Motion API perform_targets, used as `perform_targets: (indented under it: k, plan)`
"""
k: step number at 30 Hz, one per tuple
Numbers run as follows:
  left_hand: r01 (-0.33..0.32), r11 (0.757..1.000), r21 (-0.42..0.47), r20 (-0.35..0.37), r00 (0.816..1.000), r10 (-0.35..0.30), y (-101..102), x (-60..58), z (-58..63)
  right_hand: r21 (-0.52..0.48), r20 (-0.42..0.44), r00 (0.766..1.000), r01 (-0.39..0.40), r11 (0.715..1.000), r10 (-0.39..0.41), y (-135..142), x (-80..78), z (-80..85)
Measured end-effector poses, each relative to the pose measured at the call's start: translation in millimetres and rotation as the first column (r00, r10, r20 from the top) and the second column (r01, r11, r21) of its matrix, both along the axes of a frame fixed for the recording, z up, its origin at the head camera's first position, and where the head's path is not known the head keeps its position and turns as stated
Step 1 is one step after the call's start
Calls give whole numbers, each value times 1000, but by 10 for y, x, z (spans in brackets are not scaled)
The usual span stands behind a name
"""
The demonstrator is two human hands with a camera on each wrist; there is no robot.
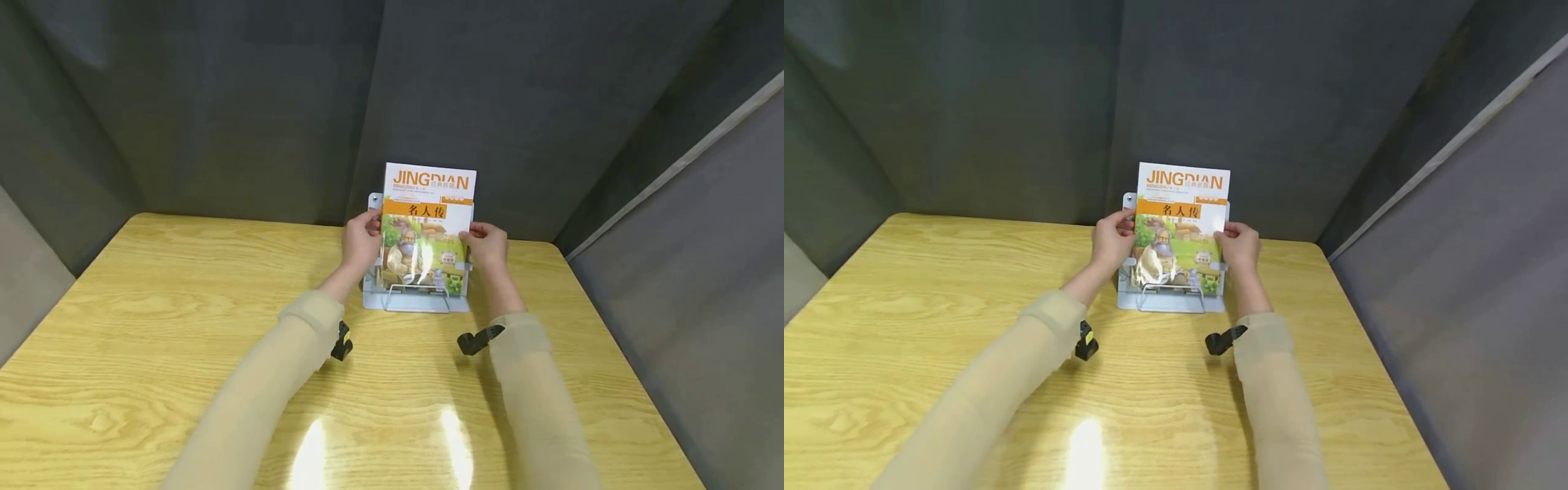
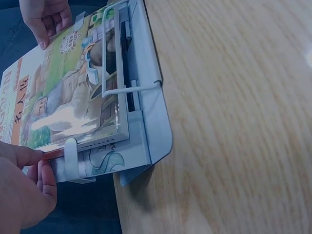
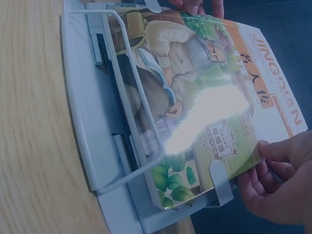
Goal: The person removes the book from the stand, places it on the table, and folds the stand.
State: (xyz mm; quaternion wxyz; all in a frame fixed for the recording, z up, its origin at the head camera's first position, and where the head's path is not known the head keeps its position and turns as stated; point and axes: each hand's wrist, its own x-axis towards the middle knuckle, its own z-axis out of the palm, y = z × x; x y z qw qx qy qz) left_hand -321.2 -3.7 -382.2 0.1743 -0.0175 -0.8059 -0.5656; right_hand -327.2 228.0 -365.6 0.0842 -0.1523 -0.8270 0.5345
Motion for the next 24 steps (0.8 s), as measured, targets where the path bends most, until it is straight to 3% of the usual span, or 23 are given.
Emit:
perform_targets:
  k: [5, 10, 24]
  plan:
    - [-27, 999, -22, -51, 998, 26, -22, -25, 76, 12, -36, 999, -28, 1000, 28, -16, -27, 65]
    - [-47, 998, -42, -45, 998, 45, -13, -40, 118, 4, -27, 999, -32, 999, 32, -7, -38, 121]
    - [-16, 1000, -13, -55, 998, 15, -16, -90, 219, -61, -35, 998, -48, 997, 46, 39, -104, 251]
